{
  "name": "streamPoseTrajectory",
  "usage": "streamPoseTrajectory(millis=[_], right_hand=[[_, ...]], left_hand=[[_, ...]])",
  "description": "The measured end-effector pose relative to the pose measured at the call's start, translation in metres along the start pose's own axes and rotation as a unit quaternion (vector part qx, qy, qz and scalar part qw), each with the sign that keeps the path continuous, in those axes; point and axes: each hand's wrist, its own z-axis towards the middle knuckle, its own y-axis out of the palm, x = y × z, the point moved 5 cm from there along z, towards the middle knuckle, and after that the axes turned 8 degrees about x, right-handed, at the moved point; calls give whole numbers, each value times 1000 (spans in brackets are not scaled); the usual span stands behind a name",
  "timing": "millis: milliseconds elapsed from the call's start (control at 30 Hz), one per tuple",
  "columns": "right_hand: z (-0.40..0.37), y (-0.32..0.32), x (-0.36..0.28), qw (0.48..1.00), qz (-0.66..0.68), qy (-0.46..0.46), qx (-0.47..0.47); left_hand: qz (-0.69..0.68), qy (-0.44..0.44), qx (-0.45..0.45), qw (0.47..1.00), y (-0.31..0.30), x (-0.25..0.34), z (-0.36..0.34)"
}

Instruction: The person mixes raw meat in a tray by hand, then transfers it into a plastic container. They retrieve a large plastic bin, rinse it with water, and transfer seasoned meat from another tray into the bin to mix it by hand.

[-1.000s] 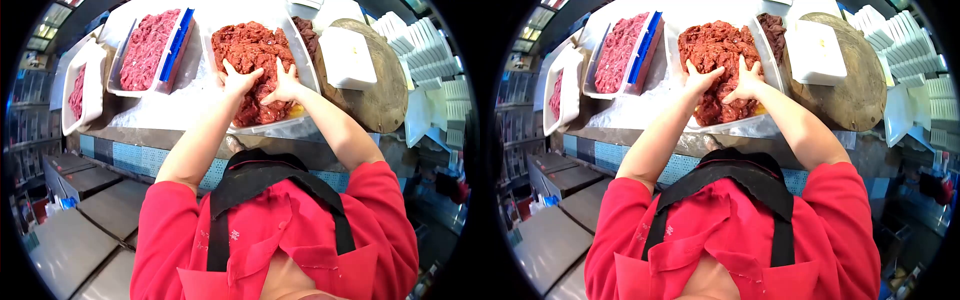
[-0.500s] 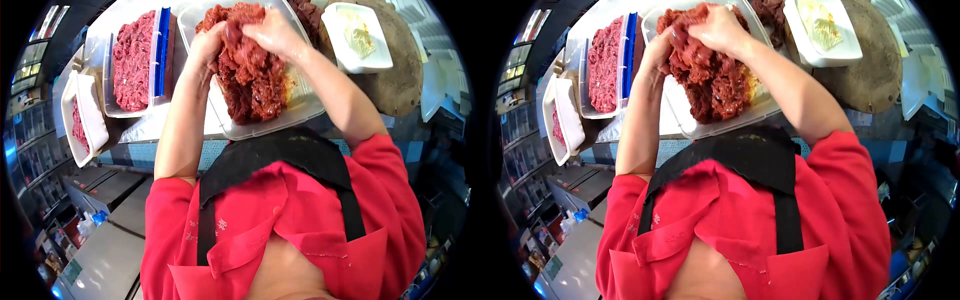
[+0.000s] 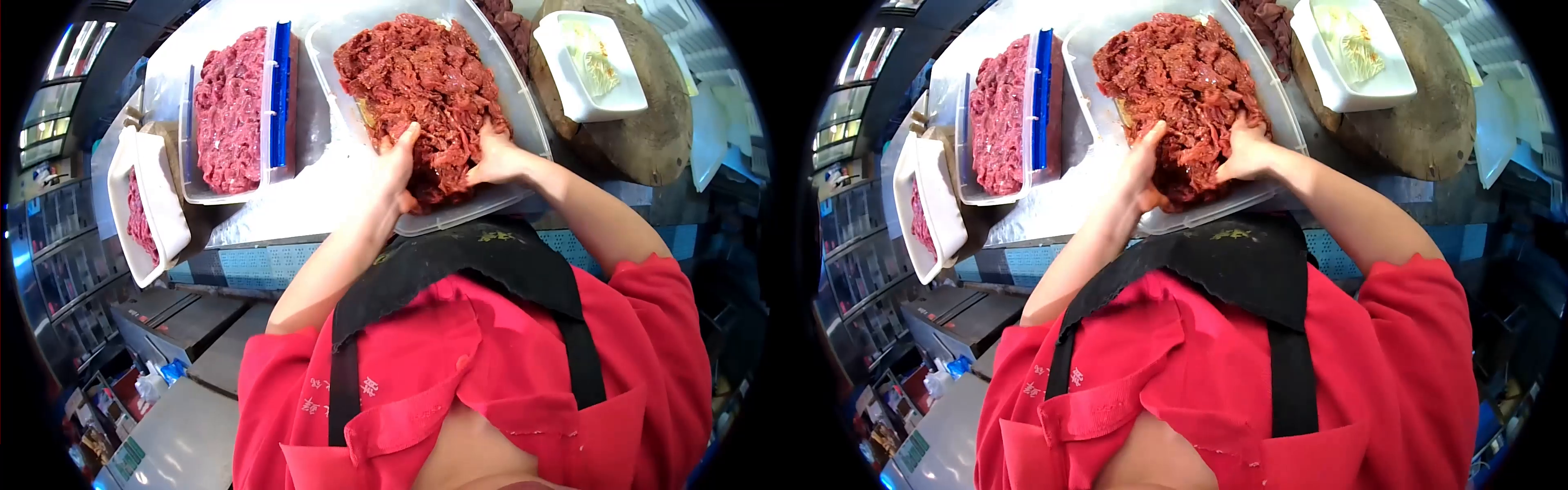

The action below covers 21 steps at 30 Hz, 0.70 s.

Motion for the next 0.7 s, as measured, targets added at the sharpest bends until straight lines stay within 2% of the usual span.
streamPoseTrajectory(millis=[33,67,100,133,200,233,267,333,400,433,467,533,567,600,633,667,700], right_hand=[[22,36,7,997,64,-52,-7],[17,26,-30,986,126,-107,-11],[-5,17,-56,907,393,-114,-97],[-15,10,-82,869,473,-67,-128],[-9,8,-96,856,507,15,-100],[4,12,-97,862,506,1,-31],[2,1,-106,860,509,-22,8],[0,-24,-113,835,548,-1,55],[2,-56,-119,855,507,-30,106],[5,-76,-122,874,455,-50,165],[9,-94,-125,886,400,-69,223],[33,-122,-131,929,207,-83,296],[41,-130,-137,939,168,-104,282],[44,-134,-143,937,144,-115,297],[59,-131,-147,950,133,-143,244],[76,-120,-148,959,122,-170,192],[89,-106,-148,968,-50,-134,204]], left_hand=[[-11,7,1,1000,-4,-15,27],[-22,20,-1,1000,0,-8,30],[-47,1,-30,998,1,-3,31],[-111,-31,-88,989,4,11,25],[-46,40,-114,992,-12,33,49],[-61,65,-101,991,-18,47,46],[-18,103,-62,993,-22,68,27],[26,169,-47,984,-27,97,18],[-52,241,-79,966,-20,118,-11],[-37,302,-97,948,-24,128,-6],[-21,346,-95,933,-18,132,-32],[128,559,-57,818,-16,132,-24],[334,574,18,747,-10,129,-47],[476,556,24,681,-22,108,7],[584,488,59,646,-22,82,-5],[657,499,46,564,-22,60,-12],[686,480,-58,544,-20,50,-20]])
